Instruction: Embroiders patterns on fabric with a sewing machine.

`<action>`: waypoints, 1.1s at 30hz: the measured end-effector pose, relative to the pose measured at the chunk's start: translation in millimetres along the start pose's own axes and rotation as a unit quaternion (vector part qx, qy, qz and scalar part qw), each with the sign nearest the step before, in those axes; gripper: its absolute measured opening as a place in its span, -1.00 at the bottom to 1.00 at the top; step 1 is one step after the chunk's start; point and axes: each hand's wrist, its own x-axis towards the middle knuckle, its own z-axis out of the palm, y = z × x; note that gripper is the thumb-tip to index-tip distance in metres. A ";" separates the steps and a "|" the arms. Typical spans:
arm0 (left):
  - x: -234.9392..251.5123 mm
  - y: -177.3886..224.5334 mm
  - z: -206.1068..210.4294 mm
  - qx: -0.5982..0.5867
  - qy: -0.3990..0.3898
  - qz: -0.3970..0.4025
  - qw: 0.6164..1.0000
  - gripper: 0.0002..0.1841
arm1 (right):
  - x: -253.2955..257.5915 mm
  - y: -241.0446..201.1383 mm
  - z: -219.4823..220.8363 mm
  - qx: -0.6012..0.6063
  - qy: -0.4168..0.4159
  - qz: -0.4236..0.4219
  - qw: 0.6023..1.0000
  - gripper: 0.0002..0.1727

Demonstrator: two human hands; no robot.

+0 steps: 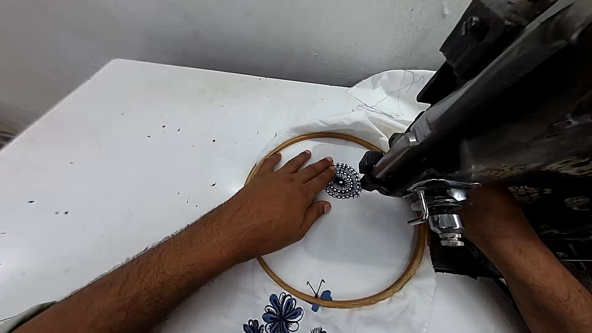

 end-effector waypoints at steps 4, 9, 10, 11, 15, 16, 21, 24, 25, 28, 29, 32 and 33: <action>0.4 -4.2 -1.5 0.004 -0.005 -0.005 1.000 -0.34 | -0.1 4.1 6.9 0.013 0.017 -0.016 1.000 -0.74; 0.1 -0.6 2.4 0.006 0.009 0.000 1.000 -0.34 | 1.2 0.8 -0.3 -0.017 -0.013 0.006 1.000 -0.82; 0.3 -1.0 2.7 0.003 0.009 0.001 1.000 -0.34 | 0.3 -0.4 -0.6 -0.018 -0.013 0.012 1.000 -0.82; 0.7 -2.1 2.5 0.000 0.008 0.002 1.000 -0.34 | -0.4 -0.6 0.2 -0.017 -0.007 0.013 1.000 -0.82; 3.0 -6.3 0.9 0.001 0.005 -0.003 1.000 -0.35 | -1.8 -4.9 1.2 -0.017 0.003 0.017 1.000 -0.77; 2.9 -5.8 1.0 -0.001 0.007 -0.004 1.000 -0.35 | -1.6 -6.3 0.3 -0.020 -0.003 0.022 1.000 -0.78; 0.8 -1.3 1.2 0.000 0.002 -0.001 1.000 -0.34 | 0.7 -1.6 -0.5 -0.043 -0.009 -0.017 0.999 -0.85; 2.4 -5.1 0.4 -0.001 0.000 0.000 1.000 -0.34 | -0.6 -3.5 0.1 -0.032 -0.012 0.020 0.999 -0.82; 2.7 -5.9 0.4 0.001 0.000 -0.001 1.000 -0.34 | -1.1 -4.6 0.2 -0.031 -0.011 0.022 0.999 -0.83; 1.7 -3.5 1.1 0.000 0.003 -0.002 1.000 -0.35 | -1.4 -5.6 -1.1 -0.040 -0.014 0.012 0.999 -0.81; 1.2 -1.9 1.2 -0.002 0.004 -0.001 1.000 -0.35 | -1.1 -6.2 -2.7 -0.047 -0.021 0.017 0.999 -0.80; 1.2 -1.4 2.4 -0.002 0.006 0.004 1.000 -0.35 | -0.1 -6.4 -4.6 -0.059 -0.041 0.044 0.996 -0.80; 1.6 -2.1 3.0 -0.002 0.008 0.006 1.000 -0.34 | 0.0 -6.3 -4.4 -0.058 -0.037 0.044 0.997 -0.80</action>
